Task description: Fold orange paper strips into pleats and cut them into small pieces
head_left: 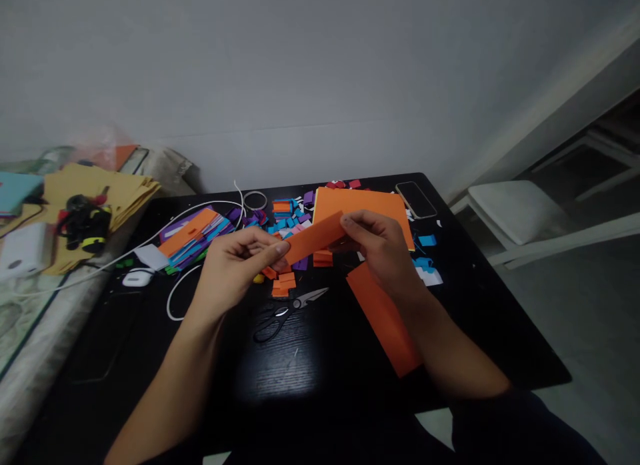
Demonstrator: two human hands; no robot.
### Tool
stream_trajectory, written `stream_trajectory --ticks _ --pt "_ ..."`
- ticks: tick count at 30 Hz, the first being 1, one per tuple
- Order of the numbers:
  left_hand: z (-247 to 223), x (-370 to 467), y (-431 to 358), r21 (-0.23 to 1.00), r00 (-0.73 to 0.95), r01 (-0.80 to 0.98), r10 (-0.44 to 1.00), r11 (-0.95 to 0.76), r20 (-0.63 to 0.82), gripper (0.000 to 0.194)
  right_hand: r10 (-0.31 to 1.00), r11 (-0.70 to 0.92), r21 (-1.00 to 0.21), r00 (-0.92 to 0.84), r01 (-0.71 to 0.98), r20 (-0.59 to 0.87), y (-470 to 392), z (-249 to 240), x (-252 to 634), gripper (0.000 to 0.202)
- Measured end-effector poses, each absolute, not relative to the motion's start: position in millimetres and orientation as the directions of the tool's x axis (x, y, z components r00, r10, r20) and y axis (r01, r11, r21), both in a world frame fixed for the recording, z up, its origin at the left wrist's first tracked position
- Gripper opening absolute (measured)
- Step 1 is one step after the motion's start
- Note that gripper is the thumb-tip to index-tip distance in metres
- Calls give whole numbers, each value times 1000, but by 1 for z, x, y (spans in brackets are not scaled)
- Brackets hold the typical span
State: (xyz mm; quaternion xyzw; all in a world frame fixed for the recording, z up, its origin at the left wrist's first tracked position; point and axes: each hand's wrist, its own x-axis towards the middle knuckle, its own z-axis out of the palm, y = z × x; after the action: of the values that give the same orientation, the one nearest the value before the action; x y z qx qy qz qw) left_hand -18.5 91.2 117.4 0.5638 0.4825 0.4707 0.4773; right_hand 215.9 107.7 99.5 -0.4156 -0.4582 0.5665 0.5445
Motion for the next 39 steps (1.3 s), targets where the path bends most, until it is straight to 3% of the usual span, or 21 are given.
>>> stream_trajectory --ticks 8,11,13,20,28,39 --pt "113 -20 94 994 108 91 992 -68 58 16 996 5 -975 -82 -223 24 111 98 219 31" --pt "117 -29 96 982 217 180 976 -53 13 16 995 39 -980 -80 -195 56 110 100 219 33" --pt "121 -33 96 956 309 284 951 -69 -23 12 988 46 -986 -138 -161 69 108 102 218 35" --pt "119 -20 87 909 322 354 941 -219 102 16 907 65 -998 -418 12 54 96 98 207 31" --pt "108 -16 87 917 296 324 945 -233 136 14 905 14 -999 -425 -29 25 95 92 206 21" --pt "107 -13 87 926 330 324 940 -194 82 16 903 108 -993 -422 38 82 95 96 205 15"
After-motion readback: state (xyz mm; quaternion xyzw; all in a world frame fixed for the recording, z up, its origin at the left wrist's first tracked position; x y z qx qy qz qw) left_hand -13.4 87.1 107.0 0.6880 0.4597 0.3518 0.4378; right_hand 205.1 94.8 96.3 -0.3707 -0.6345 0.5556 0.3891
